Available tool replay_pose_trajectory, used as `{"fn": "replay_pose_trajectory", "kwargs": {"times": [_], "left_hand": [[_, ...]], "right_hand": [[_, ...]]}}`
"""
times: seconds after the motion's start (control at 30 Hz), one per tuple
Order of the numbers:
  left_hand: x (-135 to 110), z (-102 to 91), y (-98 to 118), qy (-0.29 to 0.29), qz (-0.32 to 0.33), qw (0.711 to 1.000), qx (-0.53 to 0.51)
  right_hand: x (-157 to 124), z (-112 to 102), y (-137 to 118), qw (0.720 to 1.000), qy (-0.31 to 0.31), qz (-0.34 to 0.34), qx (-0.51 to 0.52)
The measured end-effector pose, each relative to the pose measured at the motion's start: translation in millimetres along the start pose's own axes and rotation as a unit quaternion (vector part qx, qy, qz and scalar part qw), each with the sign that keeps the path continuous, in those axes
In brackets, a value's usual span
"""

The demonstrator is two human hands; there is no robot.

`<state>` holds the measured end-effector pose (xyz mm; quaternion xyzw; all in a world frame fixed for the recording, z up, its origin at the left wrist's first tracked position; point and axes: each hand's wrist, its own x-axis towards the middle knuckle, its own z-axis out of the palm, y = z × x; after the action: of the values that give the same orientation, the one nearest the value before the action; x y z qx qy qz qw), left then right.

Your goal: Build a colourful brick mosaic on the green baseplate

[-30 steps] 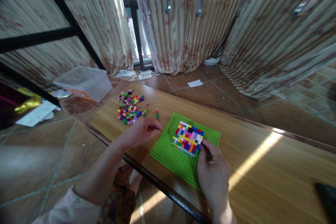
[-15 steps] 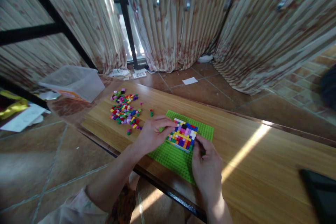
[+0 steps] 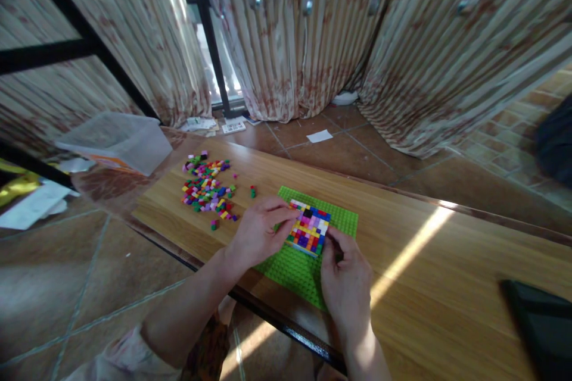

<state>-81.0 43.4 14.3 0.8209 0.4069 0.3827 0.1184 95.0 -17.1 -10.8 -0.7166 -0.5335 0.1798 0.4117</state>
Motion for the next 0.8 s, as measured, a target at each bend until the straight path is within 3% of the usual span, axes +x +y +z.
{"fn": "replay_pose_trajectory", "kwargs": {"times": [0.3,0.5,0.63,0.8], "left_hand": [[-13.7,-1.8,9.8,-0.022,-0.015,0.995,0.101],[-16.2,-0.3,2.8,0.003,-0.021,1.0,0.016],[-10.4,-11.4,-6.0,0.036,-0.051,0.996,-0.056],[-5.6,-37.3,-32.9,0.067,-0.108,0.99,-0.06]], "right_hand": [[-1.1,2.9,1.6,1.0,0.012,-0.012,-0.003],[-0.6,-0.1,3.2,1.0,-0.001,-0.014,-0.026],[-0.2,-1.6,1.5,0.999,0.001,-0.016,-0.037],[-0.1,-2.5,2.0,0.999,-0.007,-0.009,-0.036]]}}
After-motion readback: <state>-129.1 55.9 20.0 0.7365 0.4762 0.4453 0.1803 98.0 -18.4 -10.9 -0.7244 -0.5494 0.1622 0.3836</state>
